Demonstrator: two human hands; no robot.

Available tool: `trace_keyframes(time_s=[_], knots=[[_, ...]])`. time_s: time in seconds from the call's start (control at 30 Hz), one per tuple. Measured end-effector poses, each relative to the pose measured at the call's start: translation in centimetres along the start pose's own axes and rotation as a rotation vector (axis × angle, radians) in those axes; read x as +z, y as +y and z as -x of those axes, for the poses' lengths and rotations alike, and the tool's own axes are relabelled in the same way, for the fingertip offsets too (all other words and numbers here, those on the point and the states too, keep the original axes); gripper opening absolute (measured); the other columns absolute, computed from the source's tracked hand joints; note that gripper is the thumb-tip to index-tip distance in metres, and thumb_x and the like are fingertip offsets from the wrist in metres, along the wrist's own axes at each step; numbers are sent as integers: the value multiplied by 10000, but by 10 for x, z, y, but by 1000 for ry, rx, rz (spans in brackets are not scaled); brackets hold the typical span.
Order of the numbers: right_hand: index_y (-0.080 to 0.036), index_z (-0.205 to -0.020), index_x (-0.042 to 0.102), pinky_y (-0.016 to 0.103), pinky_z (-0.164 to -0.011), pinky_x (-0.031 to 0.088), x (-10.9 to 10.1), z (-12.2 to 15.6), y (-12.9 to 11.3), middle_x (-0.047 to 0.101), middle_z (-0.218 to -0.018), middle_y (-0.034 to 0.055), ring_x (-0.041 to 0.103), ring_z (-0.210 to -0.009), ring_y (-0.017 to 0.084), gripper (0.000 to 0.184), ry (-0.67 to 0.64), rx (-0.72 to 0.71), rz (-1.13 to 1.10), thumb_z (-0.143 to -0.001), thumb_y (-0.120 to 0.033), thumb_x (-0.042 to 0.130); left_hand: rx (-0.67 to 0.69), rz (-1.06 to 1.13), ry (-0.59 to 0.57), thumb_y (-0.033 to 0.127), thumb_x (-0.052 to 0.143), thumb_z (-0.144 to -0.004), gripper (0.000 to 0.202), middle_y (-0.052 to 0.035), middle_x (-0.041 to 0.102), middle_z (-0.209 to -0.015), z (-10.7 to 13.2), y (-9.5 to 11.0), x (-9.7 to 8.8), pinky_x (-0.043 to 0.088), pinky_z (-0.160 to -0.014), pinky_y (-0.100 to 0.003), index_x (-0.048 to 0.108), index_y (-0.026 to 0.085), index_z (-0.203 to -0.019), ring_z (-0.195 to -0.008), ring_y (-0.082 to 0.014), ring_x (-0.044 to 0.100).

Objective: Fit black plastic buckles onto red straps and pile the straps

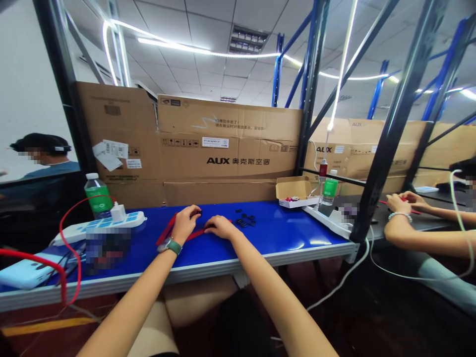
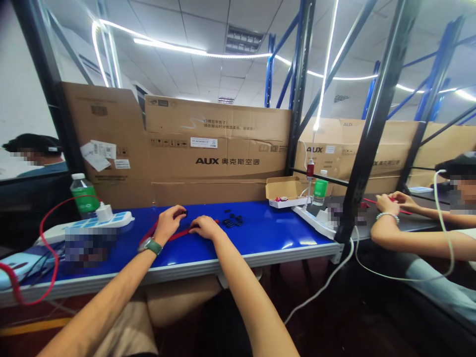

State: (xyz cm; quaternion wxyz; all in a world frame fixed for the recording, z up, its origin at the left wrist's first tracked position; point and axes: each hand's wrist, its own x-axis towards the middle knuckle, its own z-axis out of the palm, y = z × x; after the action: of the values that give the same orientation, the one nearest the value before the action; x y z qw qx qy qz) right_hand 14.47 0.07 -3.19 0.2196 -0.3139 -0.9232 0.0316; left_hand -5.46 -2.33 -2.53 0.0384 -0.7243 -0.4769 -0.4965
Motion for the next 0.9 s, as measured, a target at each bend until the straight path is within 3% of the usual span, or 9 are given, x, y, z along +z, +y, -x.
trace_keyframes(time_s=[0.1,0.23,0.33,0.6,0.77,0.9], knots=[[-195,-1107,704,312,-947,460,-1,1,-10,723,-1091,79,645,-1085,221,217,11,-28,114,-935,-317,655,-45,-40,84,228,539,-866,179,-66,728,-981,0,-4,-1,536,-865,-333,658,220,-1000,-932,-222,684],[-204,-1326,561,340,-958,460,2,1,-23,659,-1248,107,616,-1152,228,360,38,-149,193,-984,-318,571,-86,-36,18,213,547,-831,161,-61,733,-935,-1,-12,1,547,-829,-331,666,221,-939,-868,-219,694],[-221,-1236,602,311,-919,480,6,-2,-28,692,-1153,73,646,-1079,210,255,-34,-208,210,-1010,-307,520,-97,-17,9,221,550,-820,174,-52,740,-927,-1,-17,4,552,-822,-328,670,226,-944,-858,-216,701],[-205,-1234,543,299,-853,513,6,-1,-36,646,-1151,91,636,-1029,214,279,45,-67,342,-985,-158,425,-150,-4,105,238,512,-850,228,-65,755,-964,-1,-10,-2,547,-827,-325,687,212,-993,-857,-219,713],[-199,-1156,599,296,-804,511,1,0,-26,634,-1112,103,649,-908,206,250,235,244,250,-1027,-318,421,-290,131,164,254,532,-847,208,-65,746,-925,-3,-13,-5,565,-751,-323,670,203,-994,-792,-212,714],[-172,-1222,602,291,-874,488,6,-5,-11,653,-1068,103,631,-948,190,305,309,271,47,-991,-125,408,-346,377,126,282,571,-826,233,-66,721,-899,-4,-24,4,586,-649,-321,617,191,-1035,-708,-196,704]])
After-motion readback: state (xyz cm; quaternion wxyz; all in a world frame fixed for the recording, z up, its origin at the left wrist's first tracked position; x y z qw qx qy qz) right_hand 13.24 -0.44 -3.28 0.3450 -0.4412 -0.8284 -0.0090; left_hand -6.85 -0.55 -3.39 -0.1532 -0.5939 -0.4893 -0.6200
